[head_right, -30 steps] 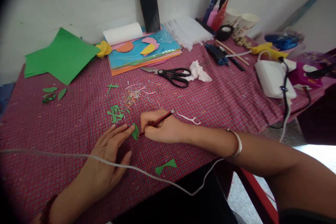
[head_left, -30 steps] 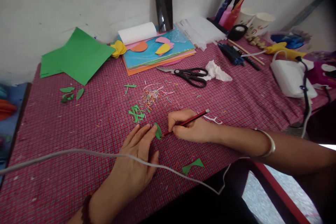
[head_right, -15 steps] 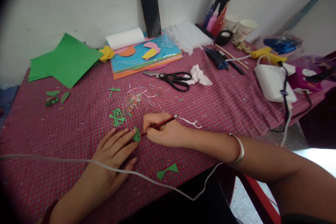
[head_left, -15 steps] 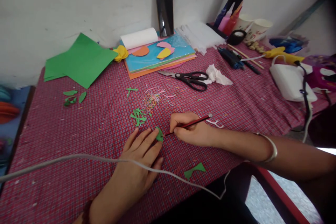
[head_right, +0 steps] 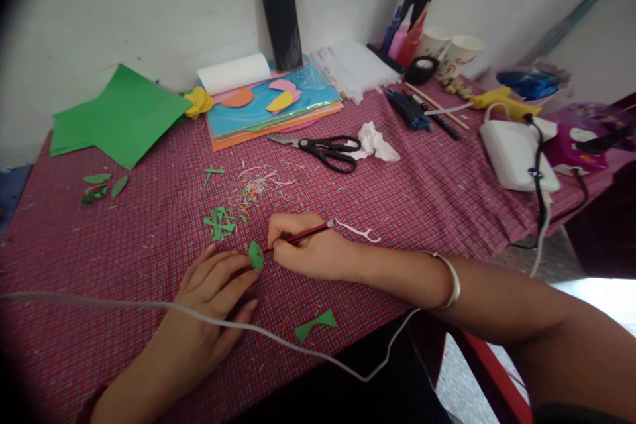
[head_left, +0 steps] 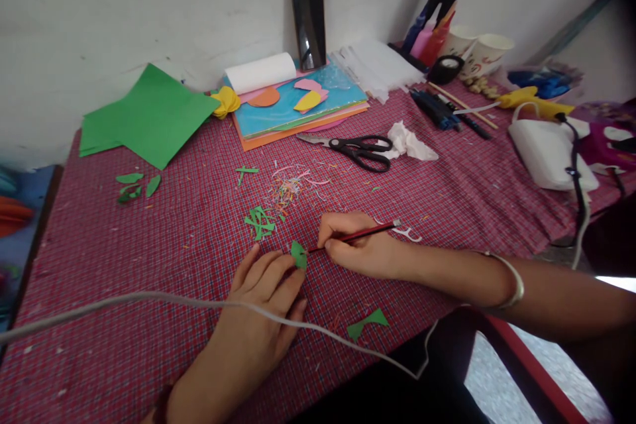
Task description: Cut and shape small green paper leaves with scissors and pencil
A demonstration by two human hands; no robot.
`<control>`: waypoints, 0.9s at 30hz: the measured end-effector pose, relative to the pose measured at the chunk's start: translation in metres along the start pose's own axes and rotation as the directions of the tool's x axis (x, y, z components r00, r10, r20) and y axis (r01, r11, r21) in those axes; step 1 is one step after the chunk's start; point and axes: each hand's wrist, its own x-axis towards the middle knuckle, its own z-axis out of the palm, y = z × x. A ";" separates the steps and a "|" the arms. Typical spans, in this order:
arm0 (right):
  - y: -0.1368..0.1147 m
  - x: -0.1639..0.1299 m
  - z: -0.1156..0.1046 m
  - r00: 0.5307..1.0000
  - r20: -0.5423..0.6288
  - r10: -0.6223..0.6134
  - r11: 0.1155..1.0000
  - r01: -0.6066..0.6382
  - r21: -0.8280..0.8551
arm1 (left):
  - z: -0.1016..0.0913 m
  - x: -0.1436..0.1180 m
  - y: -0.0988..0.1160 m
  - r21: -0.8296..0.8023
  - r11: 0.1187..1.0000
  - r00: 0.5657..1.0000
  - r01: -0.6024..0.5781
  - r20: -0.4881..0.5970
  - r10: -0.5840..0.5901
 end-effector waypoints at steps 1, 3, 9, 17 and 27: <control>0.000 0.000 0.000 1.000 -0.008 -0.001 1.000 0.001 -0.010 | 0.000 0.000 0.000 -0.013 1.000 1.000 0.004 0.007 -0.004; 0.000 0.000 0.000 1.000 -0.030 -0.004 1.000 0.004 -0.008 | -0.001 0.001 0.001 -0.030 0.999 1.000 0.014 0.007 -0.014; 0.001 0.001 0.000 0.999 -0.049 0.020 0.998 -0.017 0.059 | 0.001 0.001 0.001 -0.037 0.999 1.000 0.025 0.003 -0.025; -0.001 0.000 0.000 1.000 0.000 0.025 0.999 -0.025 -0.035 | -0.001 0.000 0.002 -0.039 0.999 1.000 0.031 0.001 -0.031; -0.001 0.001 0.001 0.998 -0.034 0.057 0.998 -0.058 -0.031 | 0.002 -0.005 0.008 0.009 0.999 0.999 0.045 0.004 -0.045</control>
